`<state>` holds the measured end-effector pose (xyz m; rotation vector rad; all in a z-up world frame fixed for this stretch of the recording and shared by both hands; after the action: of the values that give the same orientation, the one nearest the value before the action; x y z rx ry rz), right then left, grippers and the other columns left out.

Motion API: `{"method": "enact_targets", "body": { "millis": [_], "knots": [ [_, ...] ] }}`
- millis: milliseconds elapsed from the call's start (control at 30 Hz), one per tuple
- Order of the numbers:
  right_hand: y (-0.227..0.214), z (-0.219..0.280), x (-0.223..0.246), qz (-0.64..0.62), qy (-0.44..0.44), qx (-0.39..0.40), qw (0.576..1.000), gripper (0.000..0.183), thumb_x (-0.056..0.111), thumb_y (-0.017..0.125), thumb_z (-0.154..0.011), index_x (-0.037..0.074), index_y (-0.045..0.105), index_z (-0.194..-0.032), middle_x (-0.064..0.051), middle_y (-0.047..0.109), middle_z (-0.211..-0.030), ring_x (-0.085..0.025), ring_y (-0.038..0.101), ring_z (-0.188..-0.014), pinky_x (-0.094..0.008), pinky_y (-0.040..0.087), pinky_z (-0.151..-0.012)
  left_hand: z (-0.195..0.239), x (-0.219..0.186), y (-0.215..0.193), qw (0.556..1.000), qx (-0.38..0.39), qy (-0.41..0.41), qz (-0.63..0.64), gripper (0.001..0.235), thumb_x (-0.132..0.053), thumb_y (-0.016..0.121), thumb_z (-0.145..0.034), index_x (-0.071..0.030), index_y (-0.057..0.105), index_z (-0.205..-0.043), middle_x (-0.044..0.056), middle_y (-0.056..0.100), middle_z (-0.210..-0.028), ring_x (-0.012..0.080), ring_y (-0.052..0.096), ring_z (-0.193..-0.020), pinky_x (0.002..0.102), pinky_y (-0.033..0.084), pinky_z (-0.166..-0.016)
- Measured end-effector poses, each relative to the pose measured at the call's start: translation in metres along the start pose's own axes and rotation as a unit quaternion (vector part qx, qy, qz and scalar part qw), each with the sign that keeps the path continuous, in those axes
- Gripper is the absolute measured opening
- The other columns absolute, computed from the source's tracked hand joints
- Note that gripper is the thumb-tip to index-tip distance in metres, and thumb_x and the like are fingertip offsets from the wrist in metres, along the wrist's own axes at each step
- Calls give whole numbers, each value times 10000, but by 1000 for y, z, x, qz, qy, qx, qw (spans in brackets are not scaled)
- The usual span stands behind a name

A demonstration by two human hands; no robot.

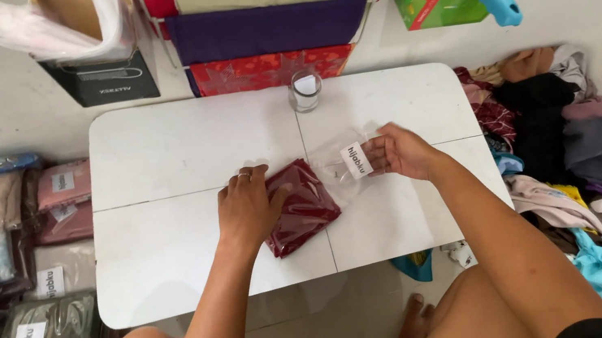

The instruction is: The person folds a red piece of fabric on a white table, uses a lint roller on it, and then places it into a clear plastic bag. They then pick up a light blue patterned scarf, unfold it, and begin folding it on the table.

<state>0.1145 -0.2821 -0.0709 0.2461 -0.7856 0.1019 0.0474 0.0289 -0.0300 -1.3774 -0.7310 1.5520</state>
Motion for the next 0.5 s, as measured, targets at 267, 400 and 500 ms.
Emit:
{"method": "enact_targets", "body": {
  "millis": [267, 400, 500],
  "knots": [
    [25, -19, -12, 197, -73, 17, 978, 340, 179, 820, -847, 23, 745, -1139, -50, 739, -889, -189, 721, -845, -361, 583, -920, -17, 27, 42, 999, 29, -34, 25, 574, -390, 532, -1000, -92, 464, -1485, 151, 572, -1371, 324, 526, -1351, 562, 374, -1135],
    [44, -19, -12, 311, -95, -10, 946, 425, 123, 929, -722, 6, 770, -1099, -50, 751, -894, -168, 702, -875, -314, 564, -903, -22, 33, 53, 999, 31, -14, 2, 577, -392, 575, -967, -80, 512, -1448, 139, 613, -1300, 310, 572, -1289, 570, 334, -1139],
    [49, -20, -15, 335, -93, -9, 938, 358, 129, 909, -741, 20, 785, -1059, -79, 770, -884, -194, 704, -890, -346, 554, -918, -12, 28, 43, 998, 52, -23, 2, 573, -448, 595, -947, -77, 580, -1383, 148, 657, -1231, 323, 608, -1239, 577, 331, -1123]
  ]
}}
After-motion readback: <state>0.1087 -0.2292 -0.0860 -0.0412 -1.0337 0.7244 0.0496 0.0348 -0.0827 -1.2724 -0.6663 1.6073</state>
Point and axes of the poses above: each hand's wrist, its own z-axis away from the middle knuckle, its own y-axis out of the palm, x = y × z, the point moved 4 cm from there along -z, towards the middle knuckle
